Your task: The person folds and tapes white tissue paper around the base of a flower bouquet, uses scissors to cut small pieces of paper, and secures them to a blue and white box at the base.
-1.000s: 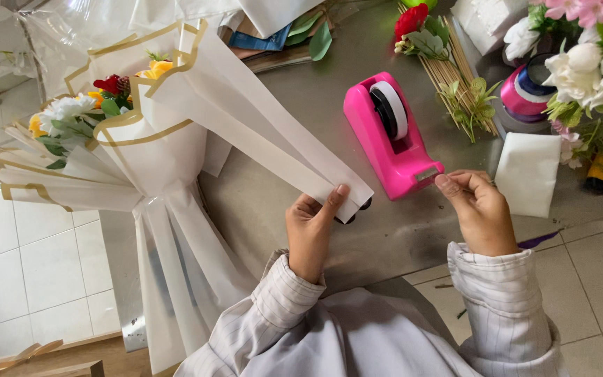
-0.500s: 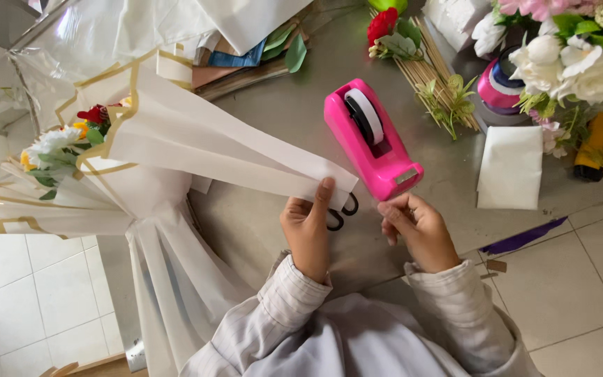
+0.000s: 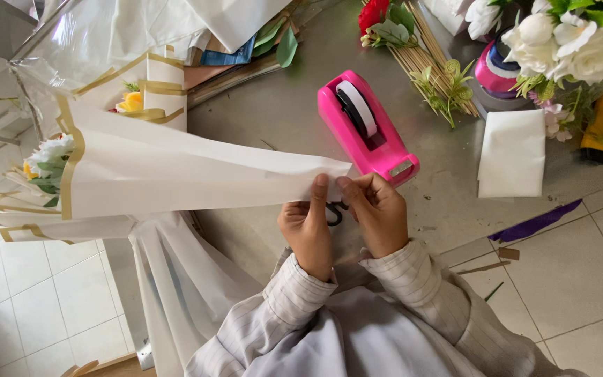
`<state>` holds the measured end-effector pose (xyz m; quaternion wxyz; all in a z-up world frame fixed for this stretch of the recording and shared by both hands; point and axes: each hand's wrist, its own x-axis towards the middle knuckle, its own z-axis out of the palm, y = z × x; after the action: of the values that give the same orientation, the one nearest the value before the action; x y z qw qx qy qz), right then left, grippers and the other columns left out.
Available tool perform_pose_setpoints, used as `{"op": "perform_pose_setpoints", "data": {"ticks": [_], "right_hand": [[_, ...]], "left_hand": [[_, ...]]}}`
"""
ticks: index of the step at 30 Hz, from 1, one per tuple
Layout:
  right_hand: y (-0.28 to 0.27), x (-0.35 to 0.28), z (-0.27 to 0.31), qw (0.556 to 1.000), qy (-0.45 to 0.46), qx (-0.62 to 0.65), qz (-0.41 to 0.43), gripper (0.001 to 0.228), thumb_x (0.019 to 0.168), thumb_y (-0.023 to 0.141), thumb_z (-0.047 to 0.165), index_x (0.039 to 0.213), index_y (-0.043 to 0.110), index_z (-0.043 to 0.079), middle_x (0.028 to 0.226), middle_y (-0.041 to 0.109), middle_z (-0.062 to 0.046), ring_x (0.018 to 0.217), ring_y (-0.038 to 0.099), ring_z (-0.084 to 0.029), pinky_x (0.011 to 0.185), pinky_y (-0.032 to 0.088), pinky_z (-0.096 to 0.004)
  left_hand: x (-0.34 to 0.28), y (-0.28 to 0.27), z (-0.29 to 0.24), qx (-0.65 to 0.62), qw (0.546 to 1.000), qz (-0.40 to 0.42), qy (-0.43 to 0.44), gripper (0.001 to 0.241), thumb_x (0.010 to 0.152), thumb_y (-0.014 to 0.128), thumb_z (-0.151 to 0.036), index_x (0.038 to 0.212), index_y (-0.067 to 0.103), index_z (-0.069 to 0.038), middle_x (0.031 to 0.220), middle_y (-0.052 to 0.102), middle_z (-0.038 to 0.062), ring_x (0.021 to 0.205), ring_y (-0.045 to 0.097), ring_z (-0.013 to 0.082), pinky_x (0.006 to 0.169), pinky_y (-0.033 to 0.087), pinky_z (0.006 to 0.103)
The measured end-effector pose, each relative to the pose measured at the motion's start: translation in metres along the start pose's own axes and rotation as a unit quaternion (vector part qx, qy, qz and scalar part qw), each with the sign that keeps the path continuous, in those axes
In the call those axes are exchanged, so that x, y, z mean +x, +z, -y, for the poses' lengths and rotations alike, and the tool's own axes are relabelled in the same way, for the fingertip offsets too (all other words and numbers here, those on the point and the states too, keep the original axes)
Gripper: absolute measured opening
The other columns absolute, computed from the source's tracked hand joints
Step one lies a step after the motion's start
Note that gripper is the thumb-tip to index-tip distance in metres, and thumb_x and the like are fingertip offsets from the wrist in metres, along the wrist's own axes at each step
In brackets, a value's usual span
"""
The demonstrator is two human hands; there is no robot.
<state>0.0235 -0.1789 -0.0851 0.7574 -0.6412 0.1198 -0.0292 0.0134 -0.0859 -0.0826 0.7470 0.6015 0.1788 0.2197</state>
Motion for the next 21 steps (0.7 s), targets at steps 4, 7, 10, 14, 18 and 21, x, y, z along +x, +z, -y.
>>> {"op": "perform_pose_setpoints", "data": {"ticks": [4,7,10,14,18,21], "right_hand": [[-0.001,0.002,0.017,0.996,0.064,-0.068,0.007,0.04,0.092,0.083,0.036,0.075,0.071,0.002,0.046,0.047,-0.007,0.04,0.046,-0.01,0.046,0.039,-0.025],[-0.012,0.013,-0.013,0.988,0.115,-0.101,0.025,0.059,0.09,0.079,0.053,0.058,0.061,0.007,0.042,0.044,-0.005,0.039,0.044,-0.011,0.048,0.037,-0.024],[-0.02,0.005,0.018,0.977,0.074,-0.195,0.039,0.064,0.088,0.078,0.057,0.054,0.058,0.006,0.041,0.045,-0.008,0.043,0.043,-0.016,0.051,0.037,-0.03],[-0.061,0.02,0.011,0.941,-0.047,-0.331,-0.052,0.038,0.095,0.08,0.043,0.071,0.068,0.016,0.052,0.056,-0.008,0.05,0.059,-0.023,0.052,0.044,-0.032],[-0.087,0.051,-0.01,0.849,-0.303,-0.427,-0.073,0.018,0.103,0.077,0.032,0.103,0.072,0.015,0.091,0.065,-0.003,0.1,0.063,-0.027,0.096,0.042,-0.042],[-0.09,0.058,-0.012,0.86,-0.288,-0.419,-0.045,0.016,0.101,0.077,0.032,0.105,0.074,0.016,0.095,0.063,-0.004,0.107,0.062,-0.026,0.099,0.039,-0.042]], "left_hand": [[0.002,-0.013,0.001,0.089,0.994,0.017,0.061,0.019,0.09,0.082,-0.013,0.077,0.077,-0.001,0.06,0.065,0.007,0.063,0.053,0.0067,0.057,0.048,0.0239],[0.005,-0.003,-0.013,0.119,0.99,0.016,0.08,0.019,0.09,0.082,-0.013,0.078,0.077,0.001,0.058,0.064,0.009,0.065,0.052,0.0048,0.056,0.048,0.0225],[0.006,-0.003,-0.01,0.106,0.993,0.005,0.054,0.02,0.089,0.084,-0.015,0.079,0.076,0.0,0.061,0.066,0.009,0.063,0.052,0.0087,0.059,0.05,0.0266],[0.02,-0.006,-0.013,0.095,0.995,-0.008,0.031,0.023,0.091,0.081,-0.014,0.077,0.074,0.002,0.058,0.065,0.007,0.061,0.05,0.0068,0.058,0.05,0.0261],[0.025,-0.005,-0.007,0.094,0.995,-0.028,0.01,0.026,0.09,0.083,-0.016,0.073,0.07,-0.001,0.058,0.061,0.004,0.061,0.047,0.0054,0.056,0.042,0.0218],[0.024,0.008,-0.022,0.091,0.995,-0.032,-0.002,0.027,0.088,0.084,-0.017,0.07,0.07,-0.003,0.057,0.061,0.003,0.059,0.047,0.0048,0.053,0.04,0.0205]]}}
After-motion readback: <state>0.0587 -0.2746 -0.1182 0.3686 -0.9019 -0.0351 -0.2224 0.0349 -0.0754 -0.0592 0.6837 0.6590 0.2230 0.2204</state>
